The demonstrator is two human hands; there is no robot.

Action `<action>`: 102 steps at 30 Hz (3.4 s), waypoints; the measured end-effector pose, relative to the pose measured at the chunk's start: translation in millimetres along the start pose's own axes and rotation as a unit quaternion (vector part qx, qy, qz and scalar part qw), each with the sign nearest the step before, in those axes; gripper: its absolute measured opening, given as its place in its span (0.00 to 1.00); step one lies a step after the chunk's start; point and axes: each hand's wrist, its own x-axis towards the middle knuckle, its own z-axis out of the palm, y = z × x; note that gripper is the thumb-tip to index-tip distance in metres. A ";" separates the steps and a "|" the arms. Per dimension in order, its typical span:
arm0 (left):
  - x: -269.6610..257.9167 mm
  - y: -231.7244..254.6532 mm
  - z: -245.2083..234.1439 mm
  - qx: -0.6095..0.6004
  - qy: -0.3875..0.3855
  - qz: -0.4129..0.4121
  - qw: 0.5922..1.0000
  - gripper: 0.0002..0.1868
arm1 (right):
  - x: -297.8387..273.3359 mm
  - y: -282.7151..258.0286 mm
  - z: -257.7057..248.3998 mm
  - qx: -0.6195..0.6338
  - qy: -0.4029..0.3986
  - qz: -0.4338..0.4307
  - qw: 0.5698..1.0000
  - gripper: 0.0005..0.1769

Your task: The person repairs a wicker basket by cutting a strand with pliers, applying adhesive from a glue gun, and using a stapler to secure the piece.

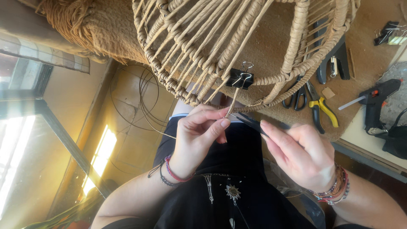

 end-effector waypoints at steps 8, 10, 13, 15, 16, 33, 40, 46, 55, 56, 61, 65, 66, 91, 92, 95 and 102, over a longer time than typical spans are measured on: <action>3.0 7.9 -1.2 0.134 0.025 0.034 0.990 0.09 | 7.6 -1.3 -5.3 -0.044 -0.018 -0.040 0.998 0.13; 4.0 13.7 -0.7 0.174 0.024 0.051 0.983 0.09 | 13.2 0.3 -5.9 -0.036 -0.013 -0.053 0.998 0.12; 3.8 22.4 -0.2 0.291 0.029 0.106 0.950 0.08 | 25.3 1.0 -10.0 -0.020 0.004 -0.103 0.994 0.14; 4.9 28.0 1.2 0.363 0.026 0.172 0.916 0.07 | 36.4 1.5 -17.8 -0.054 -0.023 -0.161 0.985 0.12; 4.4 29.4 2.3 0.363 0.026 0.172 0.916 0.07 | 39.4 2.5 -19.4 -0.053 -0.023 -0.160 0.985 0.12; 8.6 29.0 -1.9 0.403 0.063 0.213 0.888 0.05 | 11.0 12.5 7.9 0.001 -0.047 -0.027 0.999 0.15; 11.9 26.2 -3.2 0.416 0.081 0.192 0.885 0.07 | 39.9 6.7 2.9 -0.151 0.031 -0.225 0.962 0.10; 13.4 16.8 -4.0 0.388 0.058 0.274 0.878 0.05 | 17.0 17.6 12.6 0.032 -0.054 -0.008 0.998 0.18; 23.5 18.7 -9.6 0.370 0.041 0.274 0.887 0.03 | 43.6 17.6 17.1 -0.053 0.062 -0.220 0.972 0.19; 23.9 18.7 -10.4 0.347 0.039 0.249 0.903 0.03 | 42.8 17.5 16.9 -0.009 0.070 -0.171 0.983 0.16; 25.8 22.0 -3.1 0.316 0.025 0.218 0.923 0.03 | 16.1 19.4 11.7 0.037 0.081 -0.068 0.994 0.13; 27.1 22.5 0.2 0.365 0.032 0.207 0.907 0.03 | -41.5 47.6 12.2 -0.080 0.143 -0.002 0.987 0.11; 26.7 24.0 2.4 0.384 0.035 0.202 0.900 0.03 | -57.2 57.3 11.9 -0.089 0.163 0.035 0.982 0.10; 6.7 18.5 12.5 0.360 0.040 0.047 0.931 0.08 | -57.8 249.2 80.3 -0.371 -0.179 0.278 0.868 0.44; 6.0 18.2 11.2 0.338 0.032 0.052 0.939 0.07 | -51.6 253.2 78.9 -0.361 -0.224 0.307 0.852 0.47; 5.3 18.6 7.5 0.311 0.021 0.051 0.949 0.07 | -35.4 266.6 78.1 -0.329 -0.298 0.341 0.828 0.51; 10.2 25.6 -0.4 0.319 -0.021 0.052 0.946 0.06 | -40.5 311.0 39.5 0.346 -0.116 0.626 0.689 0.14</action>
